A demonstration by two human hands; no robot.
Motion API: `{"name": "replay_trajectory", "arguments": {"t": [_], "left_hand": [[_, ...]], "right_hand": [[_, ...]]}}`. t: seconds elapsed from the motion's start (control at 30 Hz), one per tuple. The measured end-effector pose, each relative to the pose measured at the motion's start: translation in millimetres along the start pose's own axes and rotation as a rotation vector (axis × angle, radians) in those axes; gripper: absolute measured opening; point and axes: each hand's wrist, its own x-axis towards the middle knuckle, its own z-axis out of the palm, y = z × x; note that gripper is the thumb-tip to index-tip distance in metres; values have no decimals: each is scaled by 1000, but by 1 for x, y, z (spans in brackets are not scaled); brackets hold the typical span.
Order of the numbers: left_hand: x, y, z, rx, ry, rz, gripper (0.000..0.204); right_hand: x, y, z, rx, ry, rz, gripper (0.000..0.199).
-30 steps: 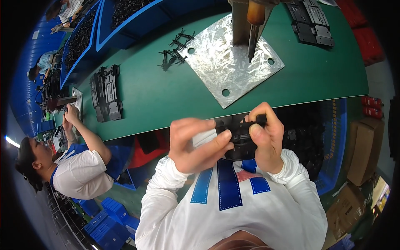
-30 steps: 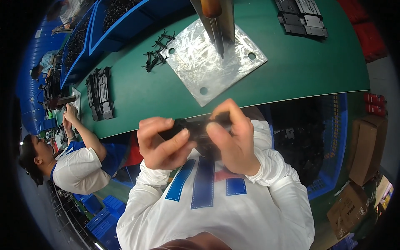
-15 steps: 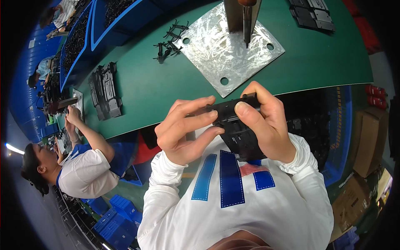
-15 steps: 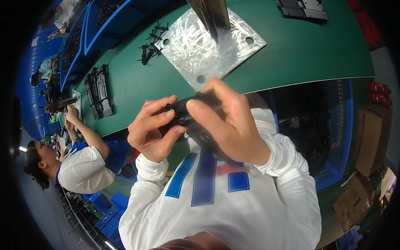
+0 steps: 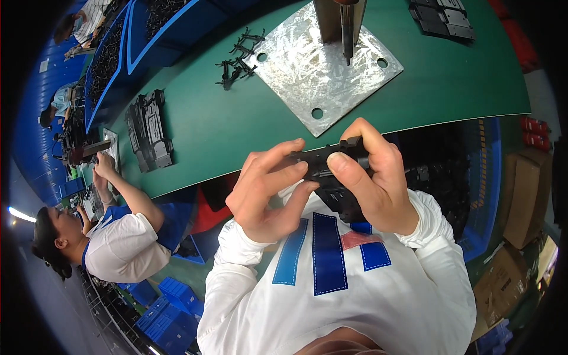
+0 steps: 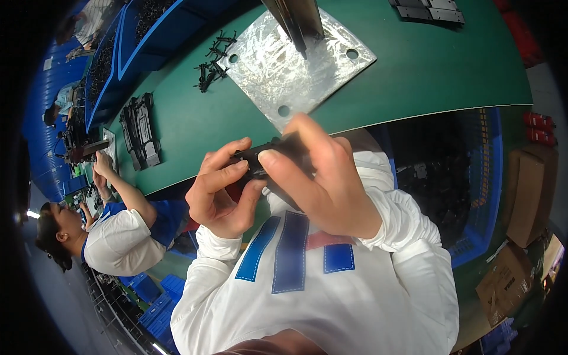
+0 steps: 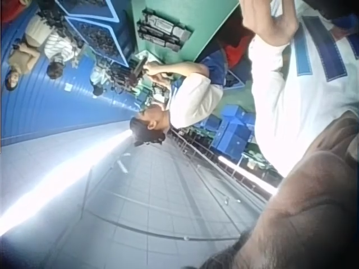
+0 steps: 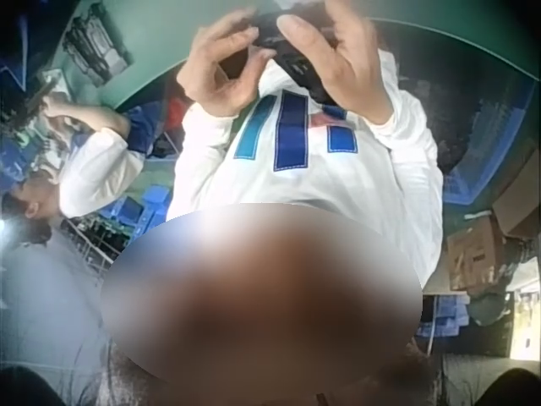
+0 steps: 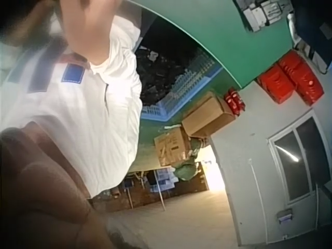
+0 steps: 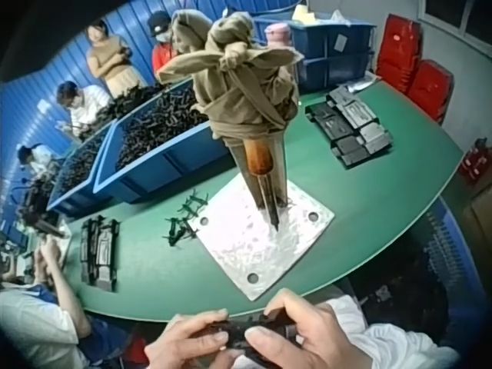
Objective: Assembling the chassis and axle components of a toy truck using a manual press tool.
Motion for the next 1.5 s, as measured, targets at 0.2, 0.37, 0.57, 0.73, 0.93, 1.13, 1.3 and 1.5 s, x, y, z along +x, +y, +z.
{"name": "replay_trajectory", "arguments": {"t": [0.2,0.37,0.57,0.73,0.93,1.13,1.3,1.5], "left_hand": [[-2,5,2,72,5,-45,48],[-1,-1,-5,-485,-51,-349,53],[-1,-10,-2,-542,-24,-145,58],[2,-1,-6,-653,-163,-364,63],[-1,1,-2,-775,-54,-556,37],[-3,-9,1,-697,-63,-366,33],[-7,-21,0,-779,-42,-398,31],[-12,-32,4,-952,-62,-453,26]], "right_hand": [[0,-2,-1,-37,-3,-16,25],[-1,1,-4,-32,-59,-78,24],[-2,3,-5,121,-71,24,29],[-7,5,-7,-17,-67,-30,33],[-9,11,-5,-85,-57,-114,30],[-3,17,-10,-26,-139,-175,32],[-6,15,-8,-51,-219,-198,60],[-7,16,-6,-157,-181,-332,65]]}}
